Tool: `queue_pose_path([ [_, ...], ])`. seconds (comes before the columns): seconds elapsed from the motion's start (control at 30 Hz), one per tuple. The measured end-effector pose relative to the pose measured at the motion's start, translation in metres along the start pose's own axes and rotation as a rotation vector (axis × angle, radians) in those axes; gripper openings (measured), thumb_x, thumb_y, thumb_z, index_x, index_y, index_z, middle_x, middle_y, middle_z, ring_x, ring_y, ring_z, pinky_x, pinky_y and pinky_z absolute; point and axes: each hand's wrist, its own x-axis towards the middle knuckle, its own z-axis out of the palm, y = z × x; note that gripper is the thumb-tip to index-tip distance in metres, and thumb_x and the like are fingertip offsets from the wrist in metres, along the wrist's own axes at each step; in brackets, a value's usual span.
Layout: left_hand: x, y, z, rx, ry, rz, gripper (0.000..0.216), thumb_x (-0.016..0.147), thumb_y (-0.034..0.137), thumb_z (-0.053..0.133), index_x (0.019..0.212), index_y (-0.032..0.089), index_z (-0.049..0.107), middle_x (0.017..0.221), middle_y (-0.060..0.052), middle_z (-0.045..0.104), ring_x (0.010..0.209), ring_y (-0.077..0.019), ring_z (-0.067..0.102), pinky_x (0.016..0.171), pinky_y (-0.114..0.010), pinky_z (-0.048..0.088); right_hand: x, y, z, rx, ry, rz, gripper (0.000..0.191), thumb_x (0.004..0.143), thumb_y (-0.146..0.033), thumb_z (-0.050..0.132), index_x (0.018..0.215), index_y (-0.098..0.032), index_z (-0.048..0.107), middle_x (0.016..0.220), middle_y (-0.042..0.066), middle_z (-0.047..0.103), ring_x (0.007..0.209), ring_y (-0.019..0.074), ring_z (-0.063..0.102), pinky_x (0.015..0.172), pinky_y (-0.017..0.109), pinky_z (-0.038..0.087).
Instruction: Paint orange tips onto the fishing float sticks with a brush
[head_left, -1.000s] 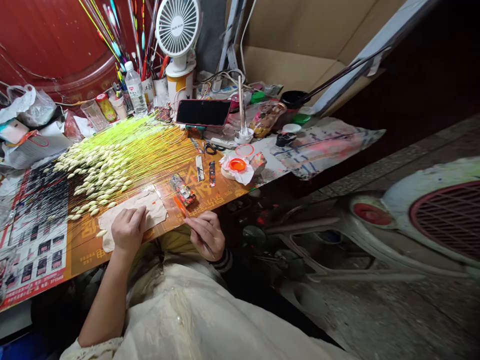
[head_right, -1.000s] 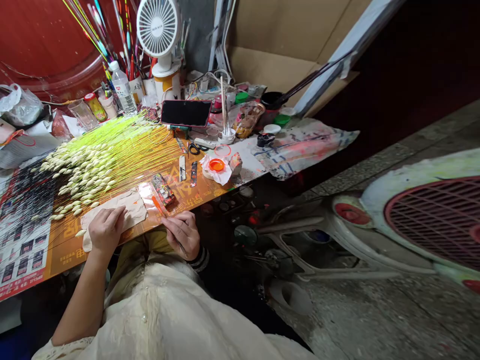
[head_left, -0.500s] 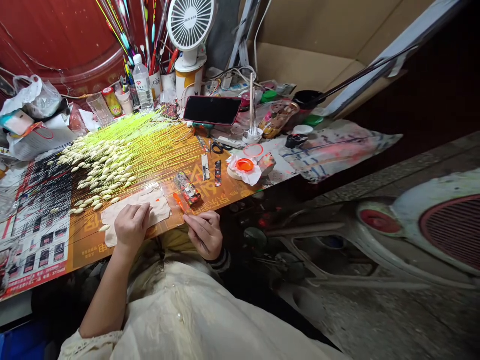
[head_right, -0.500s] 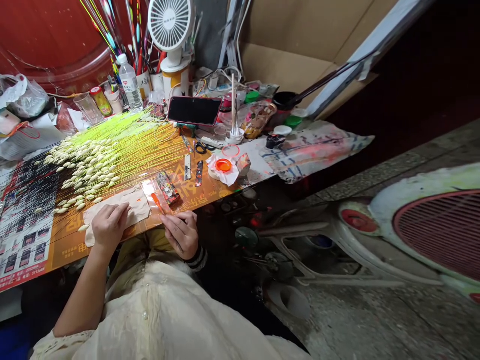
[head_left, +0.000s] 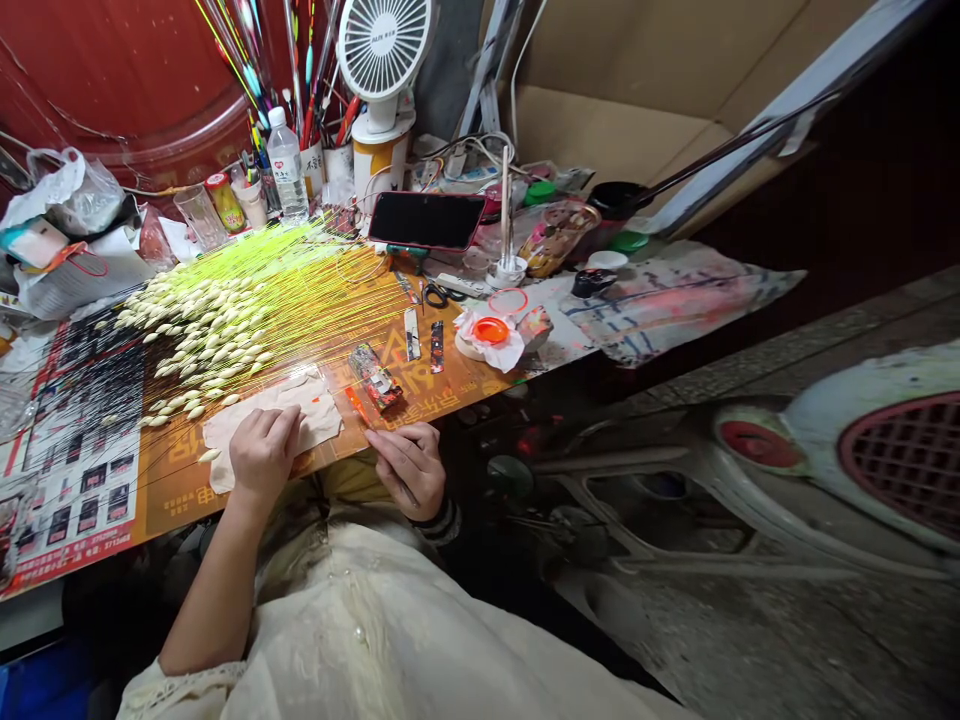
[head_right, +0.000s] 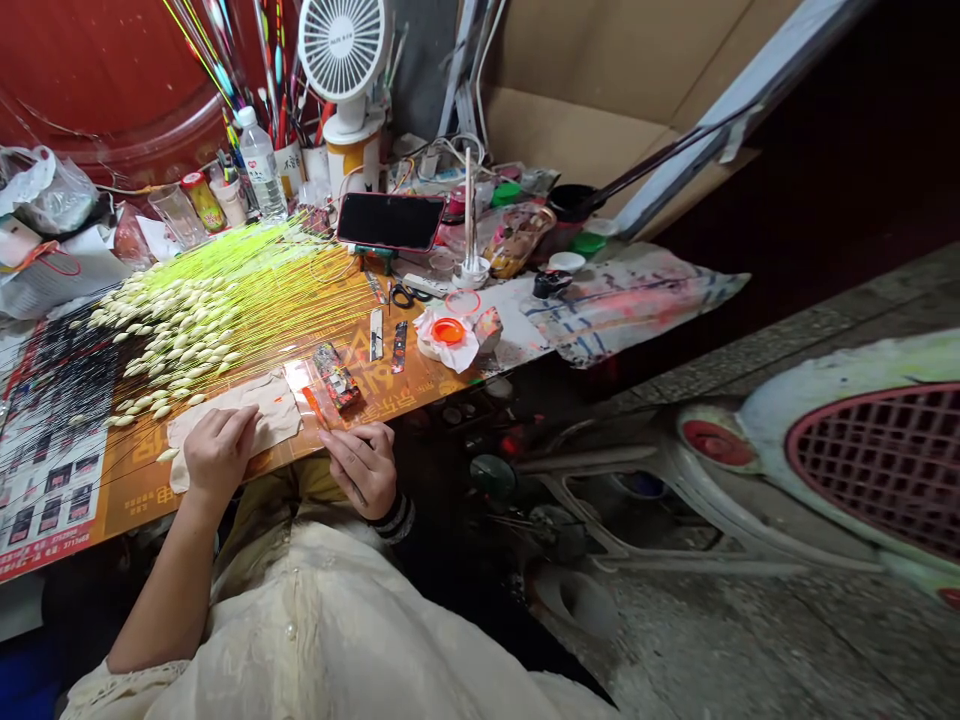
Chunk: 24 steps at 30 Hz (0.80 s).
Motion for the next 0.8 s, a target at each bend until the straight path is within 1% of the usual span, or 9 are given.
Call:
queue_pose_path([
  [0.23,0.0,0.0,0.001,0.013,0.009,0.01,0.014,0.096,0.025,0.055,0.101,0.022,0.068,0.079,-0.003,0.07,0.071,-0.0157,0.06,0.069,-0.03,0.041,0.001,0.0,0.0,0.033,0.025,0.009,0.058,0.087,-0.009,0.059,0.14,-0.031,0.052,0.107,0.004,0.074,0.087,0.0224,0.057,0.081,0.044,0.05],
  [0.4,-0.001,-0.001,0.002,0.017,0.011,0.018,0.014,0.095,0.024,0.056,0.102,0.021,0.067,0.079,-0.003,0.07,0.072,-0.0158,0.059,0.069,-0.029,0.041,-0.002,-0.001,0.002,0.076,0.064,-0.023,0.054,0.087,-0.009,0.059,0.138,-0.027,0.054,0.104,0.006,0.074,0.088,0.0213,0.057,0.083,0.044,0.049],
  [0.5,-0.001,-0.001,0.002,0.013,0.023,0.029,0.013,0.094,0.023,0.058,0.104,0.02,0.066,0.079,-0.003,0.07,0.073,-0.016,0.06,0.069,-0.029,0.041,-0.003,-0.006,0.003,0.095,0.027,-0.05,0.052,0.086,-0.009,0.06,0.136,-0.025,0.056,0.104,0.006,0.073,0.09,0.0201,0.056,0.085,0.043,0.049],
  [0.6,-0.002,-0.001,0.002,0.008,0.002,0.02,0.013,0.094,0.023,0.058,0.104,0.019,0.066,0.081,-0.004,0.071,0.074,-0.0161,0.06,0.069,-0.029,0.041,-0.003,-0.01,0.006,0.089,-0.008,-0.062,0.052,0.087,-0.01,0.059,0.136,-0.025,0.055,0.105,0.005,0.072,0.09,0.0191,0.055,0.088,0.043,0.048],
  [0.8,-0.003,0.0,0.002,0.008,0.0,0.005,0.014,0.095,0.024,0.056,0.103,0.02,0.066,0.079,-0.003,0.07,0.072,-0.0155,0.06,0.069,-0.029,0.041,-0.008,-0.014,0.01,0.069,-0.055,-0.03,0.051,0.087,-0.008,0.058,0.135,-0.024,0.056,0.108,0.006,0.072,0.094,0.0205,0.055,0.093,0.045,0.045],
])
